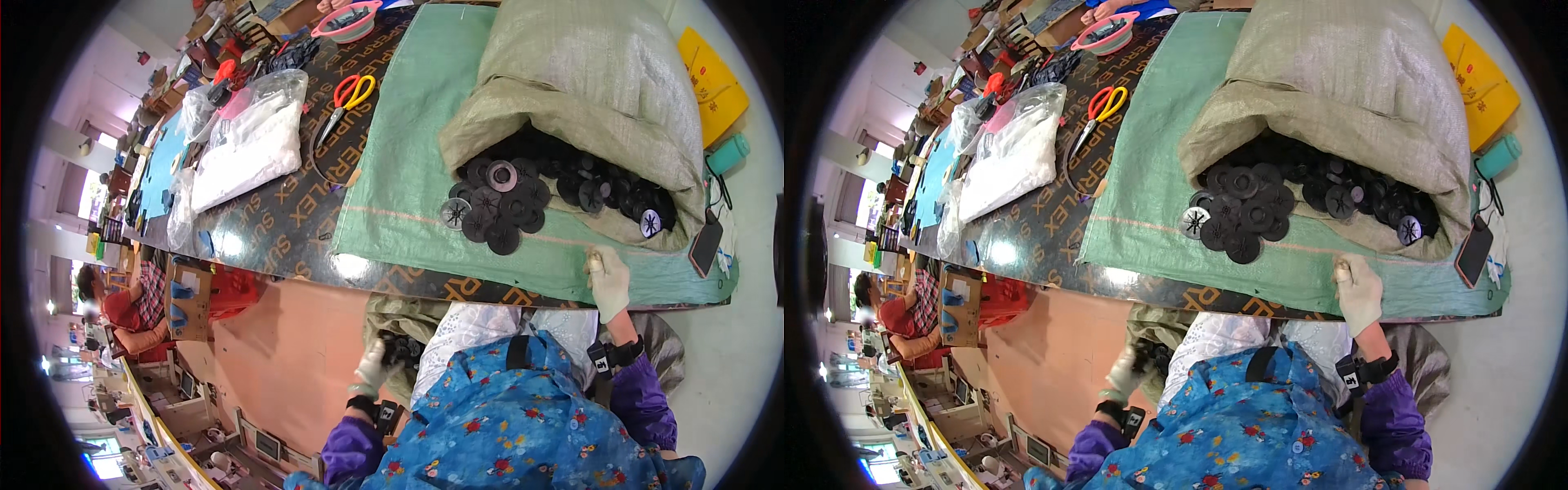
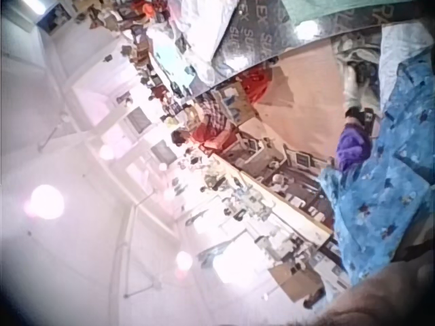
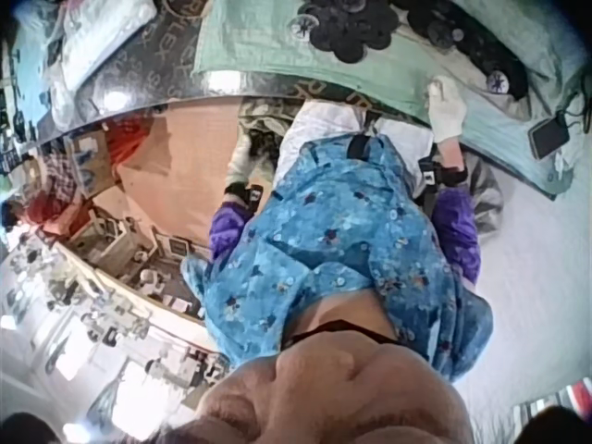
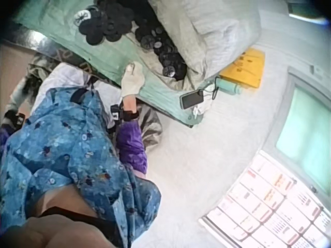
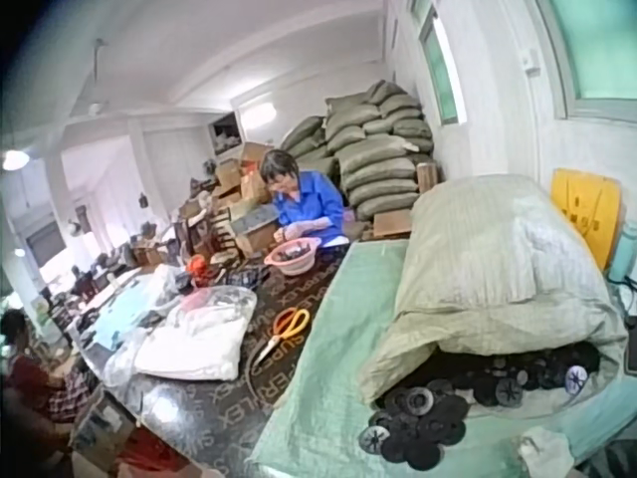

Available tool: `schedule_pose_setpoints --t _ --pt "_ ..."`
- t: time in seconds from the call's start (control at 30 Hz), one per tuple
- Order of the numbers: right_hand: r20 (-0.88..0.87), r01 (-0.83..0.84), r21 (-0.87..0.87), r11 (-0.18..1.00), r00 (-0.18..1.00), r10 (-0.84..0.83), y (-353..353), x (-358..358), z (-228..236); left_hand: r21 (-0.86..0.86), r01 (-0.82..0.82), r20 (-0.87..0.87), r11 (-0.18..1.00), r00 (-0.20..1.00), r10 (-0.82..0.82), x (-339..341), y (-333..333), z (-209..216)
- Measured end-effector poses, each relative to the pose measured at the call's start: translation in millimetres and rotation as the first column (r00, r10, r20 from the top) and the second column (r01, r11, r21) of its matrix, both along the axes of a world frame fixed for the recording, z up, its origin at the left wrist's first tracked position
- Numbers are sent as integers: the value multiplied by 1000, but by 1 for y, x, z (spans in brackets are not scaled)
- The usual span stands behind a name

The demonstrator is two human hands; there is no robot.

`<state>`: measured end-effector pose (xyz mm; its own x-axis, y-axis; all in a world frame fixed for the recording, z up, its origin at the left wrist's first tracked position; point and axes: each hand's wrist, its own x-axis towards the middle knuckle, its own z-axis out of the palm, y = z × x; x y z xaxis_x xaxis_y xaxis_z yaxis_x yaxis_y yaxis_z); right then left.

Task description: Assembling black plastic circular components from a large sack on a workbench.

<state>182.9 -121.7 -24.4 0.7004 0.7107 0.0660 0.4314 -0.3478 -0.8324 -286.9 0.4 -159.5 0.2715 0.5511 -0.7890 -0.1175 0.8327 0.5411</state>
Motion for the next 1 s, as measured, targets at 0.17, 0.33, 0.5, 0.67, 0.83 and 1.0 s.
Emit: schedule_pose_setpoints --t 0.17,0.33,0.5,0.67,0.83,1.0 --pt "-9 -14 7 1000 1000 14 -2 3 -6 142 413 -603 899 757 -253 -17 12 -64" --pt "23 -10 15 1000 1000 9 -4 3 -5 197 344 -205 918 930 -304 25 66 51" --pt "100 -30 -22 999 994 32 -4 6 -13 440 650 -97 620 720 -687 133 68 162" --pt "26 91 1 996 996 -91 -4 18 11 760 649 -592 7 697 -405 243 68 183" --pt "417 172 16 985 894 -163 -3 55 16 576 745 -816 -337 545 -192 290 56 176" --pt "444 283 -21 959 862 -245 2 75 24 460 839 -887 -291 421 -189 306 44 178"
